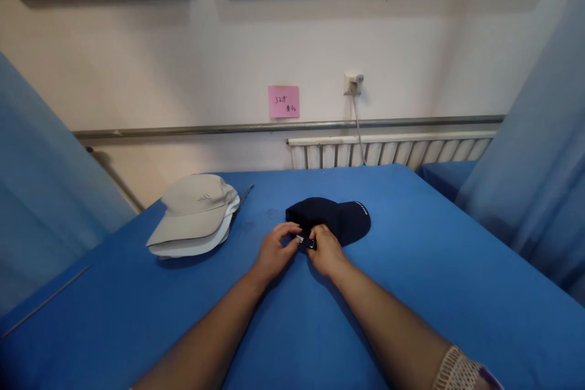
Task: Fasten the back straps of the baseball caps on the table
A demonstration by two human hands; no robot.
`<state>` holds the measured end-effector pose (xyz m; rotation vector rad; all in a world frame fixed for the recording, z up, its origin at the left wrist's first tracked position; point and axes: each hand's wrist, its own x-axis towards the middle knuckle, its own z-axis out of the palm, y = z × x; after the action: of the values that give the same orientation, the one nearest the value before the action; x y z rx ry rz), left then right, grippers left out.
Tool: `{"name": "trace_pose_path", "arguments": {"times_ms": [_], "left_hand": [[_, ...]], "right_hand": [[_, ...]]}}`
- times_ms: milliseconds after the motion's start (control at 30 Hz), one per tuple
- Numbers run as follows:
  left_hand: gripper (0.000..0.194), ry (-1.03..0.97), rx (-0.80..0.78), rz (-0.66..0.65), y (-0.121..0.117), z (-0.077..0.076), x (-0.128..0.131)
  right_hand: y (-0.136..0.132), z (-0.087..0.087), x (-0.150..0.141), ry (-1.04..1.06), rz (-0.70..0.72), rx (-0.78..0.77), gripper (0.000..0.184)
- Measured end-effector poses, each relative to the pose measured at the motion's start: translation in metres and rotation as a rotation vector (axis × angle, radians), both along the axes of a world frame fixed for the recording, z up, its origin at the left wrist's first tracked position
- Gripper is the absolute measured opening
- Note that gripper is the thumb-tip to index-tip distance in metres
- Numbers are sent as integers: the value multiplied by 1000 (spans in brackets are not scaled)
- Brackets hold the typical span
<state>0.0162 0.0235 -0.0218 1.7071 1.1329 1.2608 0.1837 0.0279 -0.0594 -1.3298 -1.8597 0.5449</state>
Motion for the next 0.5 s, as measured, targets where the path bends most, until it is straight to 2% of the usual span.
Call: {"name": "trace_pose_path", "arguments": {"times_ms": [67, 133, 300, 500], "left_hand": [[26, 100, 5, -102, -5, -2, 5], [28, 171, 2, -142, -7, -5, 7], [24, 197, -8, -133, -1, -12, 4], [19, 288, 26, -168, 2, -15, 3]], "right_hand": [[-1, 0, 0, -7, 18, 5, 24], [-1, -1, 0, -13, 24, 8, 25], [-1, -1, -1, -15, 17, 0, 28], [-3, 1, 1, 5, 83, -40, 29]]}}
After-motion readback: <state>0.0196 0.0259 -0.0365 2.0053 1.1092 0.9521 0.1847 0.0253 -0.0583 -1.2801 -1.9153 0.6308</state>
